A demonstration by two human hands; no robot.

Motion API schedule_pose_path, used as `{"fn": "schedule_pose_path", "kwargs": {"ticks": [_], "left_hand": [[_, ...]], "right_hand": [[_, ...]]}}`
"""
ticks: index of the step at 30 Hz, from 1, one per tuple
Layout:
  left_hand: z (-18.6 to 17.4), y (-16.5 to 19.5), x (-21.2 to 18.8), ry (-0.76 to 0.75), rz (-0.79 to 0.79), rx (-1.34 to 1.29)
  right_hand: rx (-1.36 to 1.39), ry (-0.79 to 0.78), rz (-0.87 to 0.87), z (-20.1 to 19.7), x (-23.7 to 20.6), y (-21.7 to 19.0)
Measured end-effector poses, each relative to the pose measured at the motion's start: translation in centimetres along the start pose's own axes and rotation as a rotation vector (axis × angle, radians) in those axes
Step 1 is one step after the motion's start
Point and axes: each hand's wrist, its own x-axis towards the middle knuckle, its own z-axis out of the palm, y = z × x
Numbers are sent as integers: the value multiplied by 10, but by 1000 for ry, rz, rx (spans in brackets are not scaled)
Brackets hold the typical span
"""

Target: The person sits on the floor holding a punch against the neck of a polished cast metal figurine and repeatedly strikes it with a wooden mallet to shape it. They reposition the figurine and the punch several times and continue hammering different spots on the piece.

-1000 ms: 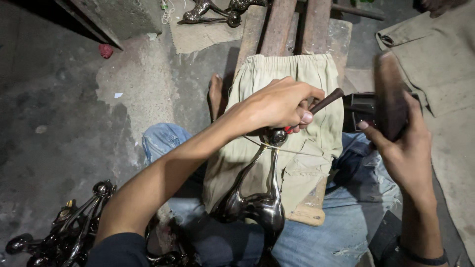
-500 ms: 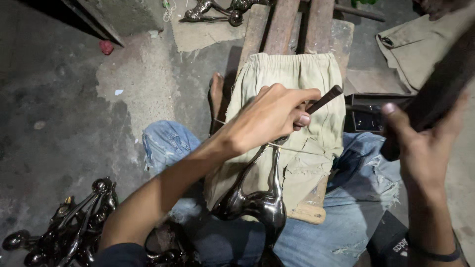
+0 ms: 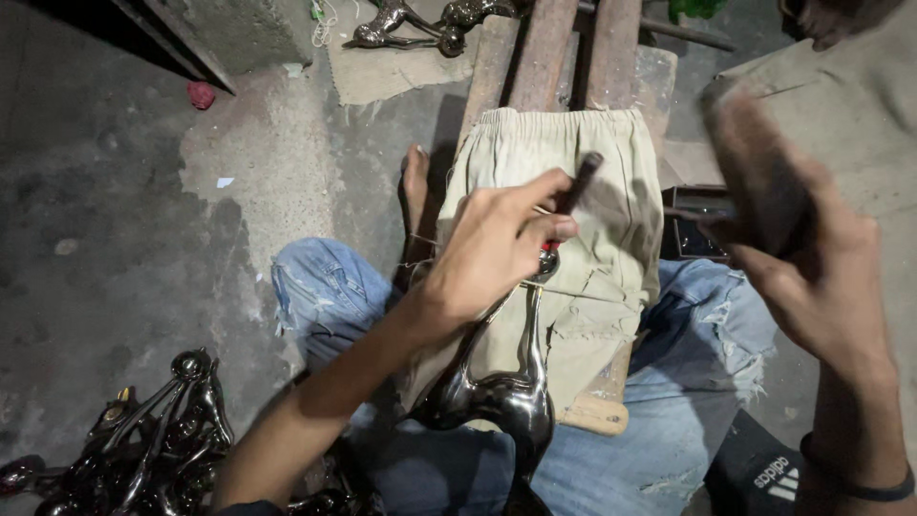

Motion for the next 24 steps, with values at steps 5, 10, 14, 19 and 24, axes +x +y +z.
{"fn": "schedule_pose_path", "kwargs": {"ticks": [5,10,14,19,24], "left_hand": [[-7,-3,1,6,-117,-88],[-3,-1,1,31,-127,-77],[-1,1,-5,62,-172,-28],[1,1,-4,59,-76,24],[0,1,7,-24,-74,58]], "right_hand": [[-124,28,92,3,2,4],[-180,-27,7,-5,18,3],[135,24,39,-6,33,9],[-315,-352,88,-7,51,14],[-160,-263,-81,-13,59,5]]}}
